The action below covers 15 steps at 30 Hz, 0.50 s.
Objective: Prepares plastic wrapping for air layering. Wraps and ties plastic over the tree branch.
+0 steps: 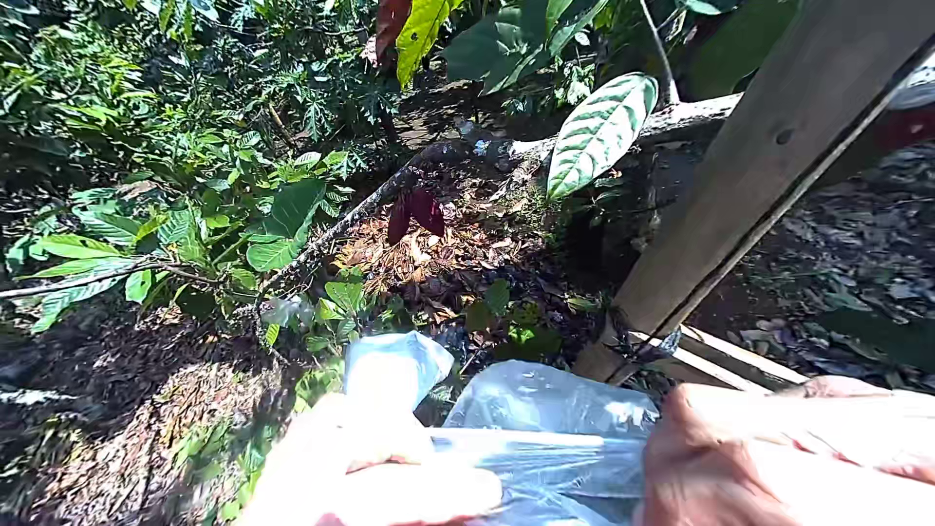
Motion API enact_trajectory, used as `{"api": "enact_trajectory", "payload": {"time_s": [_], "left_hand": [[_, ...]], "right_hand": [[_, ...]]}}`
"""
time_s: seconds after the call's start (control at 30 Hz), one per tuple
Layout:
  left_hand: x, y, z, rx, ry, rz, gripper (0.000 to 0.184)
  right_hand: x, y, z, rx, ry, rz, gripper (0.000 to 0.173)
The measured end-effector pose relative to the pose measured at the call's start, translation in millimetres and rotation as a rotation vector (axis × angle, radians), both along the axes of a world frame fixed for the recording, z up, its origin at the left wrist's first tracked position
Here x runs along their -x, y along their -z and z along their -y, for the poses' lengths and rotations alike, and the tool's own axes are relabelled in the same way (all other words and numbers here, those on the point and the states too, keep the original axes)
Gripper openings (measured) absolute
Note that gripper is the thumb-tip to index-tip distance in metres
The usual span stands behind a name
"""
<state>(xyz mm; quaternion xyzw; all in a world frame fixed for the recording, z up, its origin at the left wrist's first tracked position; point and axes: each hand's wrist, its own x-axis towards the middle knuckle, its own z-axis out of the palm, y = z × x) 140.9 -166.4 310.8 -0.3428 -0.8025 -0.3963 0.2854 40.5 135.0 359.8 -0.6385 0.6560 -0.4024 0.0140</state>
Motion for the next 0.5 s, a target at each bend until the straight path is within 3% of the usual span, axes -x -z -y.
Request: {"api": "enact_trajectory", "payload": {"time_s": [0.13,0.33,0.5], "left_hand": [[41.6,23.3,25.6,0.032,-0.152,-0.008,0.010],[108.8,72.0,58.3,0.098,-0.378,0.149,0.014],[161.8,112.2,75.8,0.232,-0.624,0.188,0.020]], "right_hand": [[33.0,26.2,46.2,-0.113,0.267,-0.277,0.022],[78.9,7.6,117.7,-0.691,0.371,-0.118,0.011],[130.8,18.4,162.0,-0.858,0.454,-0.073,0.016]]}}
